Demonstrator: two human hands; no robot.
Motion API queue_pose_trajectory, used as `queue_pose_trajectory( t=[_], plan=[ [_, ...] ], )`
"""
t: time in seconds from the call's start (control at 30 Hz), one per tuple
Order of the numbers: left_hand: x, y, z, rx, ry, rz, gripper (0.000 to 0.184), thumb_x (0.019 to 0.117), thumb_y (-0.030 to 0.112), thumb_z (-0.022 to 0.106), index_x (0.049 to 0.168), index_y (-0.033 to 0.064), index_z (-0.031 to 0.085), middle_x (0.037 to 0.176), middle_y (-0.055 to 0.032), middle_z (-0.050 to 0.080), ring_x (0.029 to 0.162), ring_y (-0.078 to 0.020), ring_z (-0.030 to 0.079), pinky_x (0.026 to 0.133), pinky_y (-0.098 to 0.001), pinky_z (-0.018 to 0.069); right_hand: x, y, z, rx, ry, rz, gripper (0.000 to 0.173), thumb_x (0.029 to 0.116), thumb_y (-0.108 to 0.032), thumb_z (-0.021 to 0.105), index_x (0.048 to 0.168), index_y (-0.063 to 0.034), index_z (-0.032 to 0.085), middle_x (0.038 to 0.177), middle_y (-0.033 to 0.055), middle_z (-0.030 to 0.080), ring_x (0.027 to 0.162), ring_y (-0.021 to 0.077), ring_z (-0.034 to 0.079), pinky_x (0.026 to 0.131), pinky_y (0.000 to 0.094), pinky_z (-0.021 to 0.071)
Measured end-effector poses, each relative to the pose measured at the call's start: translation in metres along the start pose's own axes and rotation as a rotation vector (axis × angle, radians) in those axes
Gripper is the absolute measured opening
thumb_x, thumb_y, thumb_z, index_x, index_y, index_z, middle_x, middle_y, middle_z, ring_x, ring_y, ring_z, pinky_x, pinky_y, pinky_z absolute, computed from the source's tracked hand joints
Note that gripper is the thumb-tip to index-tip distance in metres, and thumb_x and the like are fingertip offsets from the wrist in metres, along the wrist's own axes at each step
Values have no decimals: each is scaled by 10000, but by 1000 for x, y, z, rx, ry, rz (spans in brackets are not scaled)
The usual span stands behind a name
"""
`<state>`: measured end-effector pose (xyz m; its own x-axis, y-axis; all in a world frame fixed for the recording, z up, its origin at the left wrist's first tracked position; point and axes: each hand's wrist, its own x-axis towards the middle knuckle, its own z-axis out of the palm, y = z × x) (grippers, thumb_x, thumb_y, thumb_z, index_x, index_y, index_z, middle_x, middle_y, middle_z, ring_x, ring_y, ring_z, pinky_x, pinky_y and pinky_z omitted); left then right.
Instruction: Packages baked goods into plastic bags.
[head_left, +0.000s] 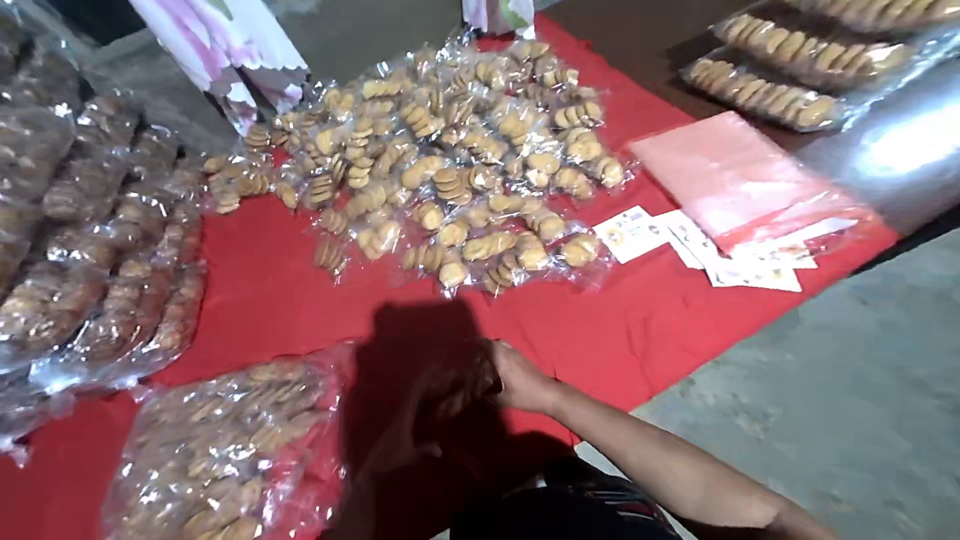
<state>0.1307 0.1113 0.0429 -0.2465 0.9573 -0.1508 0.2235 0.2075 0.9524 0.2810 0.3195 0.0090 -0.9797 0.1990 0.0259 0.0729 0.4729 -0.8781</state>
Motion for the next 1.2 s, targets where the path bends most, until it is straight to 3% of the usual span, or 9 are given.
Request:
queue_pose_trajectory(
  t=[0.13,0.4,0.53,0.7,0.77,0.87,0.97,1.1,1.2],
  plan=[
    [10,-17,60,96,387,18,538,898,105,668,1347,-138,498,1334,-227,601,1200,-138,608,1028,-282,497,-9,17,-2,63,27,-198,680,706,-187,907,1267,55,607,1314,287,574,1203,391,595,1032,467,505],
    [153,28,25,-201,754,-324,488,1117,313,305,1356,-81,466,1167,-174,599,966,-197,613,843,-376,535,-58,42,-54,-27,104,-99,550,786,-176,837,1246,47,633,1201,246,674,1128,370,663,1014,486,519],
    [188,27,13,-25,628,-525,259,1055,168,532,1152,-67,582,894,-133,632,723,-169,603,677,-346,529,-62,57,-62,99,9,-161,556,786,-172,842,1248,53,629,1192,242,673,1108,354,666,993,491,523],
    [94,32,68,81,365,-632,274,1046,146,538,1147,-81,654,965,-157,681,816,-188,652,801,-383,558,-70,55,-98,371,-305,45,606,822,-136,805,1342,31,543,1132,131,697,962,152,681,854,328,569],
    [58,34,85,187,435,-657,305,1058,215,530,1055,-56,670,805,-108,639,653,-147,599,645,-341,535,-71,56,-113,296,-411,59,600,828,-97,790,1358,26,537,1132,144,707,979,188,694,870,366,574],
    [39,31,76,363,646,-520,344,987,194,628,1234,-46,625,1090,-195,662,983,-271,641,900,-451,519,-66,49,-132,250,-549,105,564,829,-39,781,1340,35,554,1130,158,707,978,199,700,875,371,576],
    [59,32,65,459,364,-506,654,916,170,706,1500,15,456,1426,-267,517,1322,-398,503,1128,-533,384,-55,43,-127,332,-681,61,566,823,-51,790,1332,46,563,1148,153,693,985,158,677,887,327,560],
    [75,49,72,385,44,-609,496,965,239,688,1333,-66,551,1246,-271,620,1162,-360,609,1043,-509,458,-48,41,-99,289,-725,-5,691,827,-180,818,1426,-7,519,1240,171,669,1092,221,666,958,425,545],
    [50,43,81,-134,201,-543,355,964,125,630,1280,-21,561,1107,-98,654,982,-141,637,900,-326,541,-56,42,-97,307,-711,1,685,830,-189,811,1437,-57,522,1241,107,681,1068,149,676,933,365,569]
  ],
)
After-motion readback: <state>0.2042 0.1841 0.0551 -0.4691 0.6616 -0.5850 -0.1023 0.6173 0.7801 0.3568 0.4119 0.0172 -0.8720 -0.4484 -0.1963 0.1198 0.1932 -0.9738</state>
